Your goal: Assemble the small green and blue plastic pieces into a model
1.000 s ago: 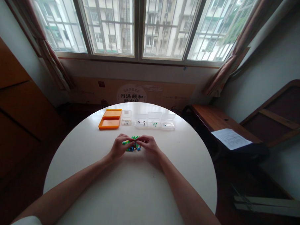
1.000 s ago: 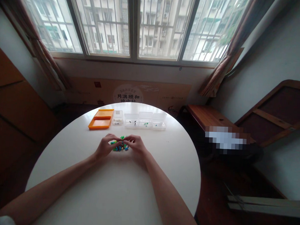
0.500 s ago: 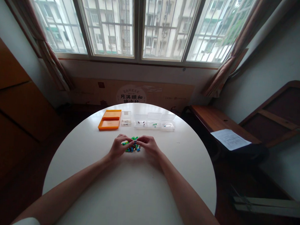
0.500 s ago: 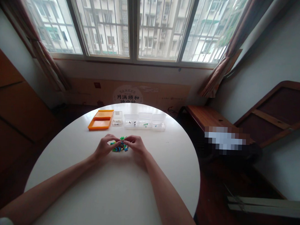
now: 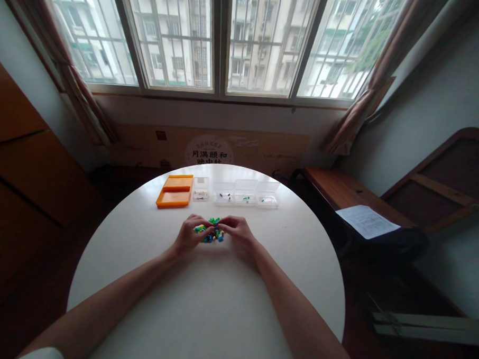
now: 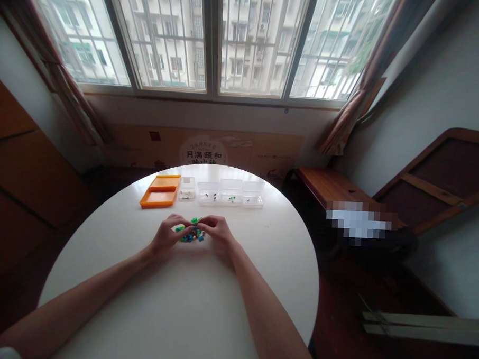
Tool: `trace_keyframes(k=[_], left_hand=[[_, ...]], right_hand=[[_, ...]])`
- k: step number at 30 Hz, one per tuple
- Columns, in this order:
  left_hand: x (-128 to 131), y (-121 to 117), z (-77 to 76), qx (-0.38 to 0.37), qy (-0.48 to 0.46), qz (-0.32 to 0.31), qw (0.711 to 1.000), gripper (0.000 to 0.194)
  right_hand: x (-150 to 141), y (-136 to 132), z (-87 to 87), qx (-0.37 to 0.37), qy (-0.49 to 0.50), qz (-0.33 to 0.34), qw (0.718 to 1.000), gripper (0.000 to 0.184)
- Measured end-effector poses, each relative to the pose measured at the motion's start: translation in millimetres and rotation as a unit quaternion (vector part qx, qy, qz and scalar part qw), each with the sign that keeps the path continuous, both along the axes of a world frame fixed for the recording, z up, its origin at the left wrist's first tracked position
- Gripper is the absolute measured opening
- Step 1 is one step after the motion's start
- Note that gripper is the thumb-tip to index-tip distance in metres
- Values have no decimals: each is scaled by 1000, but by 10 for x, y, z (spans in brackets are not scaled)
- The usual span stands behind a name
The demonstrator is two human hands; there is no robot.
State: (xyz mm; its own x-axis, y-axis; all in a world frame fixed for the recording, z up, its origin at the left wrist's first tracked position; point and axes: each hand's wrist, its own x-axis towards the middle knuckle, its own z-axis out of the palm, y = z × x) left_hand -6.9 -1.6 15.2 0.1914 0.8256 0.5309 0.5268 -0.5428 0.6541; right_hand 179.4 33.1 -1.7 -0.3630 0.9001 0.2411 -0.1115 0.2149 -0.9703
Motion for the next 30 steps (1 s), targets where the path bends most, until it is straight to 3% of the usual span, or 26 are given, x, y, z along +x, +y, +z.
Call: trace_keyframes(k=[12,30], left_hand=[[3,-9,-3,2,17,-6,1000,15],[-26,40,-68,1,17,0,1000,17]], right_hand=[[11,13,-13,31,-43,-14,998,29],[6,2,2,7,-35,-5,999,31]])
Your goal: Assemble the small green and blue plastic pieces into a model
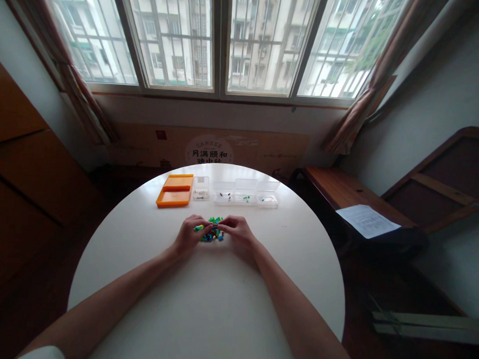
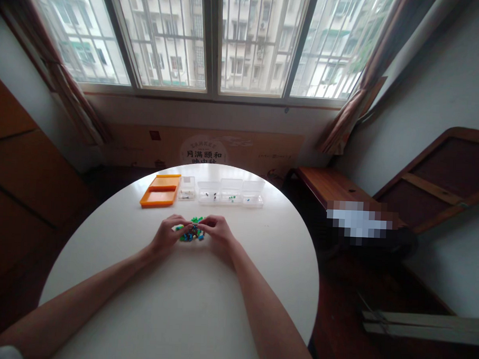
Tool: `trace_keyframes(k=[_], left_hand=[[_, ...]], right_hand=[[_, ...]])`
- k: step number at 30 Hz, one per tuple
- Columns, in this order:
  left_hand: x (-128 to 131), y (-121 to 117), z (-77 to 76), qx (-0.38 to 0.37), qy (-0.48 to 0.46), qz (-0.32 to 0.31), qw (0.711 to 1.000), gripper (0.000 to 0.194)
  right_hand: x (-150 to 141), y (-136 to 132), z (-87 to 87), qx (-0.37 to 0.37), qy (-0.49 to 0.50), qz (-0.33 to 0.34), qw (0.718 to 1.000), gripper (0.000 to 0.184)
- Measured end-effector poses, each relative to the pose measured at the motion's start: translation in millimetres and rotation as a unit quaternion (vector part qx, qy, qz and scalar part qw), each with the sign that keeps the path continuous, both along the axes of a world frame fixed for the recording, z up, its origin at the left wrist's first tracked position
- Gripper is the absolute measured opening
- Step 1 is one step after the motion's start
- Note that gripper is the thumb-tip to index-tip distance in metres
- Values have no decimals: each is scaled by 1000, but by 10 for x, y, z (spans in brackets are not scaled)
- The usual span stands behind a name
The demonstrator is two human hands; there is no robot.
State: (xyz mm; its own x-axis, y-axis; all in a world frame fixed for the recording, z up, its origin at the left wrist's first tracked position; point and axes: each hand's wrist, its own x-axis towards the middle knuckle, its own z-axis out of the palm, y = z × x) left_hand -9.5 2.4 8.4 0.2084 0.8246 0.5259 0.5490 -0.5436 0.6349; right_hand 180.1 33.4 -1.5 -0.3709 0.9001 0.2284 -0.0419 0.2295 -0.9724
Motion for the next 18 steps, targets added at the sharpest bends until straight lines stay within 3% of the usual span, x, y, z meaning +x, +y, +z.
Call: trace_keyframes(k=[18], left_hand=[[9,-6,21,-10,0,-4,1000,17]], right_hand=[[6,11,-10,-2,-4,-1,1000,31]])
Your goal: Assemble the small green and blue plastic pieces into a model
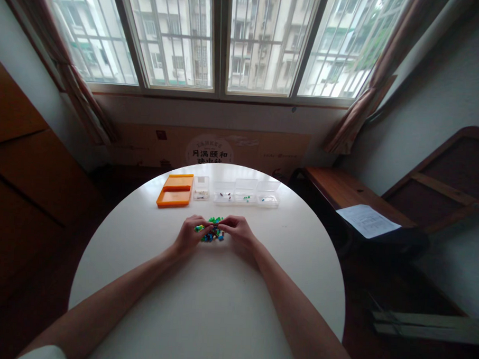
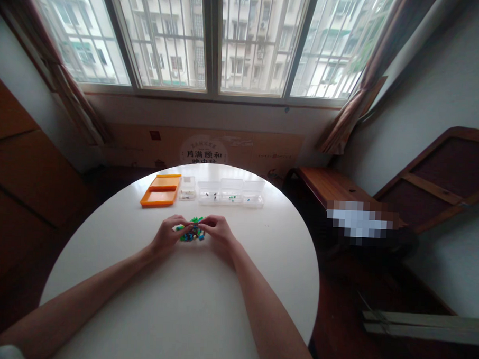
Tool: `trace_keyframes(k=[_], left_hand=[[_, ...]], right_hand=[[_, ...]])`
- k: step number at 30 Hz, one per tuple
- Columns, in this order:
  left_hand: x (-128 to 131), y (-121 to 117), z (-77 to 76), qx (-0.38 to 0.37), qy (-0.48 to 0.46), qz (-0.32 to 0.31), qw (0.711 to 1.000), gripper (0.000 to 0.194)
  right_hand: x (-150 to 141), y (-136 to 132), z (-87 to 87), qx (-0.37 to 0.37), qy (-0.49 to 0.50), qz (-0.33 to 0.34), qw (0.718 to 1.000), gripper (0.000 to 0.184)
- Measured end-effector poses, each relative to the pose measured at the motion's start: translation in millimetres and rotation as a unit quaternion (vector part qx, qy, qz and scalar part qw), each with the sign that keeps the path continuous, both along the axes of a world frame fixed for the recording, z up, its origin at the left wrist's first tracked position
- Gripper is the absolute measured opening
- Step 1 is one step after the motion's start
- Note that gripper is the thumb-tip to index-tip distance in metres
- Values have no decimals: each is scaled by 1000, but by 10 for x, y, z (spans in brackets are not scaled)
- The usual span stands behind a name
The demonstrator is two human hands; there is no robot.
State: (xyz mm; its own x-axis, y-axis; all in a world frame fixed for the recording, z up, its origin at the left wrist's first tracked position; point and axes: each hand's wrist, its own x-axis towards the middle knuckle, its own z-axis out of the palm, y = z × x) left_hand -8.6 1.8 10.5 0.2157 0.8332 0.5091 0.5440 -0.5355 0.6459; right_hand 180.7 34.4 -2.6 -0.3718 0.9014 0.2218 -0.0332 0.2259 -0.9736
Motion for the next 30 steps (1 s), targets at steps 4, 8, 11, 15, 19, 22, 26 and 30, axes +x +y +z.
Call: trace_keyframes(k=[4,8,11,15,19,22,26,30], left_hand=[[10,-10,15,-1,-3,1,1000,17],[14,-17,25,-4,-4,0,1000,17],[13,-19,29,-6,-4,-1,1000,18],[13,-24,36,-10,-9,-3,1000,18],[9,-24,30,-8,-8,-5,1000,18],[2,-18,12,-8,-9,-8,1000,19],[-5,-14,-2,-10,-12,-10,1000,19],[-2,-15,2,-10,-12,-10,1000,19]], right_hand=[[0,-9,15,1,-4,-3,1000,32],[1,-17,36,1,-7,-4,1000,33],[2,-16,34,-3,-1,-2,1000,33],[0,-8,12,-9,7,1,1000,32],[0,-8,13,-6,1,-2,1000,34],[1,-10,18,-5,1,-1,1000,34],[1,3,-2,-3,6,-1,1000,32],[-2,11,-16,1,2,-3,1000,33]])
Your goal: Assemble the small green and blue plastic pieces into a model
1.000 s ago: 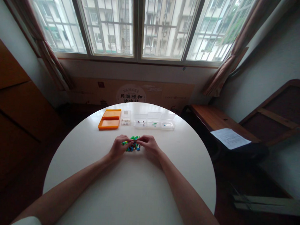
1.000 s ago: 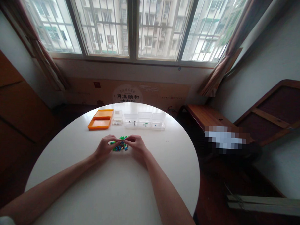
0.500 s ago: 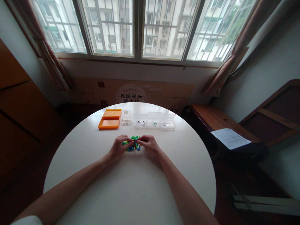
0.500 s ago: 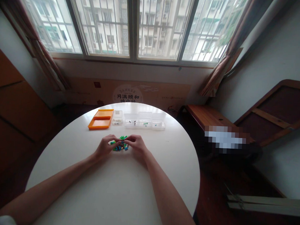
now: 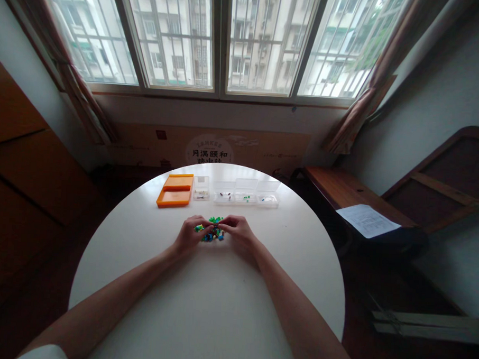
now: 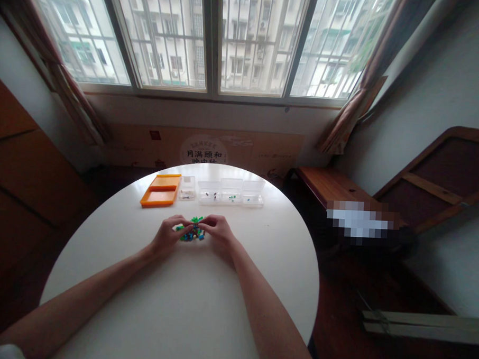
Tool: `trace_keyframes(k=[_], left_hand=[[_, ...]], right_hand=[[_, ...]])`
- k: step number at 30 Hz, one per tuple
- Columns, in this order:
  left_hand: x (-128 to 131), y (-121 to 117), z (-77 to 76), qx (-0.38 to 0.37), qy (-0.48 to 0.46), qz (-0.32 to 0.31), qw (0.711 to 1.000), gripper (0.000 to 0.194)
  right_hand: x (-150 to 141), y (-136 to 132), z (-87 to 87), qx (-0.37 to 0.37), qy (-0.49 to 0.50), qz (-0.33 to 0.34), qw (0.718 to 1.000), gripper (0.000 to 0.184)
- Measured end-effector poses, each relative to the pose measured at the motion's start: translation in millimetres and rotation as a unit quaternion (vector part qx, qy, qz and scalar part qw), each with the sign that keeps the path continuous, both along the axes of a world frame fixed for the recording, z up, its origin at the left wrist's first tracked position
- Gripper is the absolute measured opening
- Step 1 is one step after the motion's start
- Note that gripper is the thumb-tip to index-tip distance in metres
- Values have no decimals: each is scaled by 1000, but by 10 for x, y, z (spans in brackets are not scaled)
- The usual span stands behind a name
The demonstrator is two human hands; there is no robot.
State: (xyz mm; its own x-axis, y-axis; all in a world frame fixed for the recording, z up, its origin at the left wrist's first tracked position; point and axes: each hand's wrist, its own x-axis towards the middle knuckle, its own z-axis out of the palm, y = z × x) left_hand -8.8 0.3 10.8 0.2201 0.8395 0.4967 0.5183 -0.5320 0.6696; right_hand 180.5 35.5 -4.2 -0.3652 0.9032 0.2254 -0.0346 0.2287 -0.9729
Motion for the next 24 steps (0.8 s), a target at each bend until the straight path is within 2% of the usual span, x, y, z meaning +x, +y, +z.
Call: trace_keyframes(k=[24], left_hand=[[19,-12,22,3,-5,1,1000,20]], right_hand=[[9,-13,23,-5,0,2,1000,29]])
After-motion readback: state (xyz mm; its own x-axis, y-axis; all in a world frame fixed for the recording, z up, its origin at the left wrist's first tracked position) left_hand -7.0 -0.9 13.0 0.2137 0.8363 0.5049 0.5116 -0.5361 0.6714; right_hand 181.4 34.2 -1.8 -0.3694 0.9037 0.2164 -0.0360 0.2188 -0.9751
